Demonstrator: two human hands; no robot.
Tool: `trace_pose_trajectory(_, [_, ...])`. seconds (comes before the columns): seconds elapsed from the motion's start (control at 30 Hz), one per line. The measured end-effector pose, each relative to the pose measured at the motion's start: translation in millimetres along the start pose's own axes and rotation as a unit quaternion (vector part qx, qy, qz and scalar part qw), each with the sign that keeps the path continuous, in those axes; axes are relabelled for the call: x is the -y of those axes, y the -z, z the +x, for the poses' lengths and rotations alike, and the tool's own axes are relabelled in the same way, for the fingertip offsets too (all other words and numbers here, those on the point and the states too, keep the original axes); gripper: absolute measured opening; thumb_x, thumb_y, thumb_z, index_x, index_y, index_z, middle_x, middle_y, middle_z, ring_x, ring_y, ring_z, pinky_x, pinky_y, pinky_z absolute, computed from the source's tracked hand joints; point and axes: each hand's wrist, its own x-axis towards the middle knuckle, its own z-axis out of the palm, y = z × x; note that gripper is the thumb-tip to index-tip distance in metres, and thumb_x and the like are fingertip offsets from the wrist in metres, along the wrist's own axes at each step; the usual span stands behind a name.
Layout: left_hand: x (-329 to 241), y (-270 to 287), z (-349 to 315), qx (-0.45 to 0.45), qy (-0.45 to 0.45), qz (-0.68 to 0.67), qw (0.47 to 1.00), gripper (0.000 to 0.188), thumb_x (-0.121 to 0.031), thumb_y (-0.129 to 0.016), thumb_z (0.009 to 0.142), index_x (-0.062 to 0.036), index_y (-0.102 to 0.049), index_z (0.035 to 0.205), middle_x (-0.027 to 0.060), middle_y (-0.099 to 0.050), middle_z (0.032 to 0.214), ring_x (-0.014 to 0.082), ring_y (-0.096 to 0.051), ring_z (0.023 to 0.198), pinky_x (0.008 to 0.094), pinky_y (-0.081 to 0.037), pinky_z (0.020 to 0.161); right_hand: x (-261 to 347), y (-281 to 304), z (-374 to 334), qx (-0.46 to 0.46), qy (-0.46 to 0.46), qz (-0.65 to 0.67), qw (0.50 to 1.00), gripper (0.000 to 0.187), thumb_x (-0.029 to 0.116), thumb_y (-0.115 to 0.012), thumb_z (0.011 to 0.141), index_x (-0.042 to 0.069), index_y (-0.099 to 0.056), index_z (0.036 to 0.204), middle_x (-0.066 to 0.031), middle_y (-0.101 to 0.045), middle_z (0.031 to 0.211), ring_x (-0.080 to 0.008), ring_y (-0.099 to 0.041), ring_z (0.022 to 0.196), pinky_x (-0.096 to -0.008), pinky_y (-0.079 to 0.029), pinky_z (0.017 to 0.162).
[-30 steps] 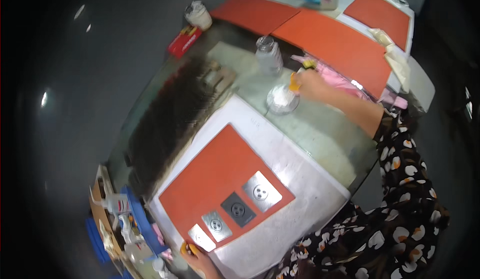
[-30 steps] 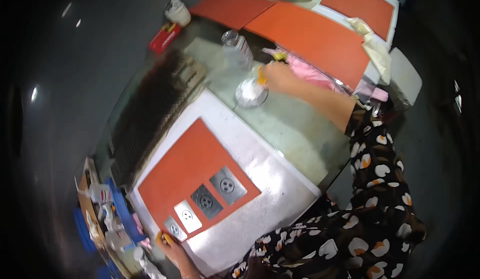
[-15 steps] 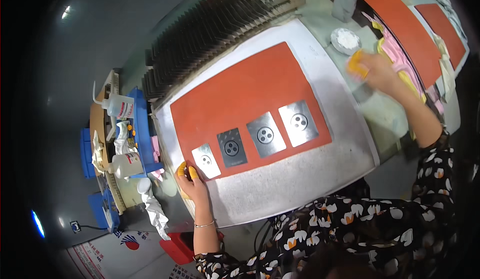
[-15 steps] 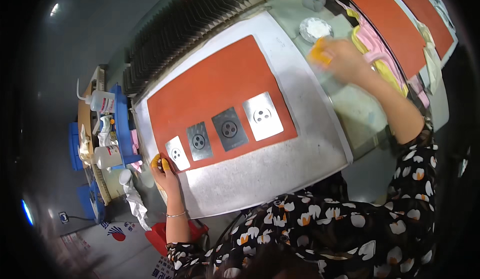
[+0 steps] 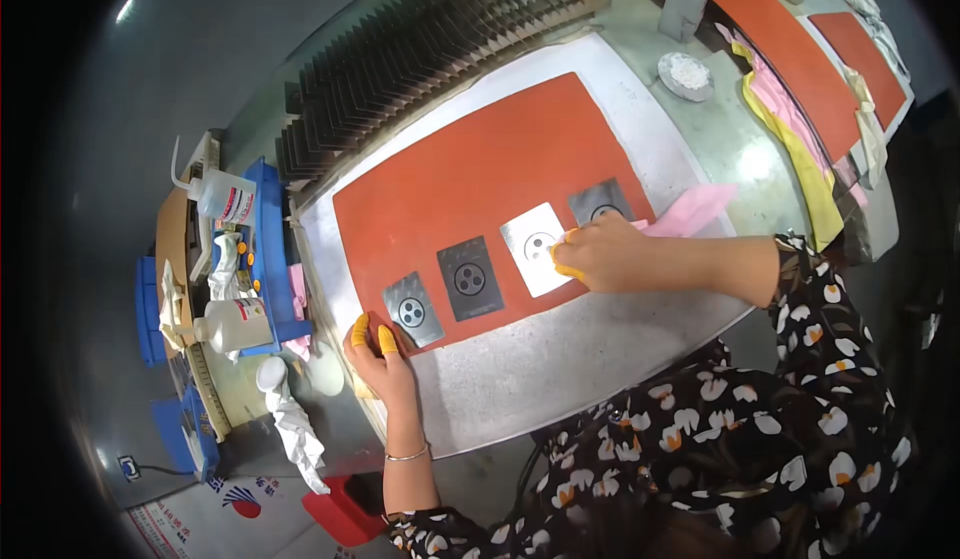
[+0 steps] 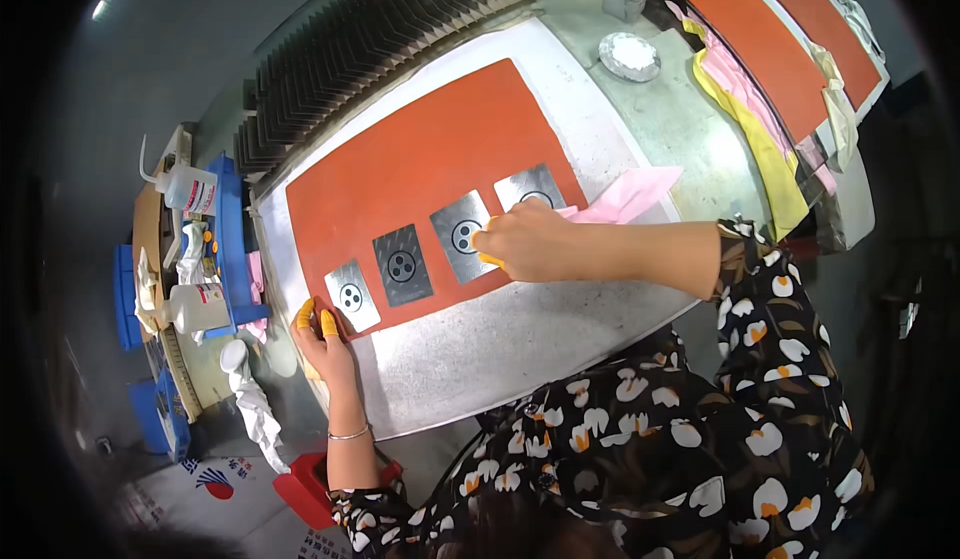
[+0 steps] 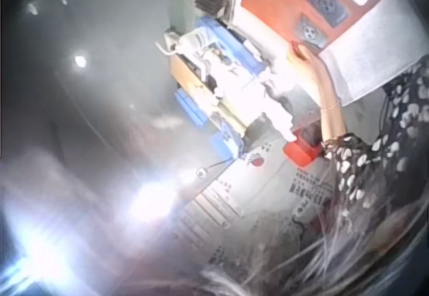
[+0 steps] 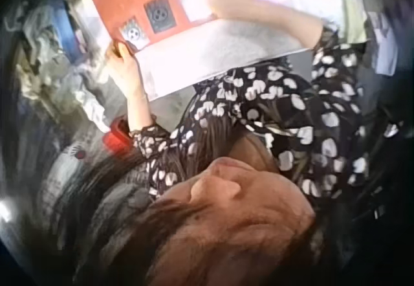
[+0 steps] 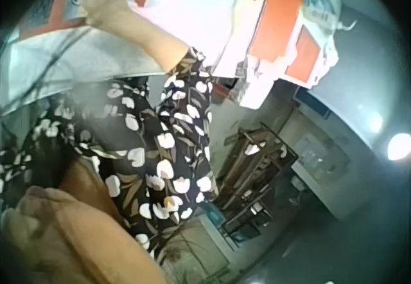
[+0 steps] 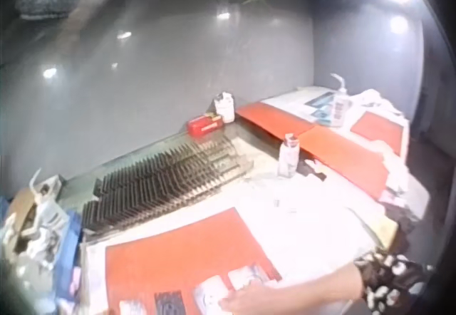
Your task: The person wipes a red rectangular board on a workbench using a pink cloth and yellow finger cots. They repeatedly dip the cloth into a small container of white powder and rub the board's surface, including around three square metal plates. The person also uses a white cloth to wipe the board and the metal plates.
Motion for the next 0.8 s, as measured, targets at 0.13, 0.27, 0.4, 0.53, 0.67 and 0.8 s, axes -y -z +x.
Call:
trace_pose_trajectory(0.13, [-8,4,-4,0.012,0.067,-0.018,0.998,0.028,-0.01,-0.05,0.087,0.0029,-0.048,0.111,0.0135,-0.043,0.112,0.0246,-0.045,0.099,0.0321,-0.038,0.087,-6,-4,-5,0.006,0.008,0.033,0.999,0.007,0.01,-0.053,0.077,0.003,-0.054,0.077,-0.0112,-0.058,0.07,-0.0288,-0.058,0.061,-0.0423,-0.041,0.053])
trace_pose_trajectory(0.27, [-7,1,1,0.011,0.03,0.001,0.999,0.028,-0.01,-0.05,0.086,0.0044,-0.048,0.11,0.0149,-0.043,0.111,0.0267,-0.044,0.1,0.0339,-0.037,0.088,7,-15,7,-0.075,0.054,0.046,0.995,0.005,0.008,-0.055,0.073,0.004,-0.052,0.072,-0.0114,-0.057,0.066,-0.0283,-0.059,0.06,-0.0401,-0.041,0.05])
trace_pose_trajectory(0.4, [-11,4,-2,0.012,-0.006,0.052,0.999,0.03,-0.01,-0.051,0.086,0.0037,-0.047,0.112,0.0155,-0.044,0.109,0.0278,-0.044,0.101,0.0362,-0.036,0.088,3,-7,3,-0.015,0.029,0.032,0.999,0.007,0.007,-0.058,0.069,0.002,-0.055,0.073,-0.0107,-0.058,0.064,-0.0287,-0.059,0.058,-0.0405,-0.042,0.052])
trace_pose_trajectory(0.53, [-7,3,-3,-0.004,0.017,0.015,1.0,0.029,-0.01,-0.051,0.085,0.0029,-0.049,0.111,0.0154,-0.044,0.109,0.0278,-0.045,0.101,0.0361,-0.037,0.089,13,-18,14,-0.096,0.047,0.017,0.994,0.009,0.011,-0.058,0.07,0.004,-0.054,0.073,-0.0105,-0.059,0.067,-0.0275,-0.058,0.059,-0.0411,-0.04,0.05])
trace_pose_trajectory(0.67, [2,1,-3,-0.024,-0.009,-0.006,1.0,0.027,-0.009,-0.052,0.085,0.0027,-0.05,0.109,0.0141,-0.045,0.11,0.0267,-0.046,0.099,0.0343,-0.038,0.088,9,-9,12,-0.001,0.004,-0.001,1.0,0.009,0.009,-0.058,0.068,0.004,-0.054,0.074,-0.0104,-0.059,0.07,-0.0281,-0.058,0.061,-0.0408,-0.04,0.05])
trace_pose_trajectory(0.8, [-12,3,1,-0.014,0.015,0.002,1.0,0.026,-0.008,-0.052,0.085,0.0028,-0.051,0.109,0.0133,-0.046,0.109,0.026,-0.047,0.099,0.0324,-0.039,0.087,14,-10,18,-0.058,0.027,0.007,0.998,0.008,0.006,-0.058,0.065,0.004,-0.055,0.072,-0.0113,-0.058,0.068,-0.0293,-0.059,0.061,-0.043,-0.041,0.05])
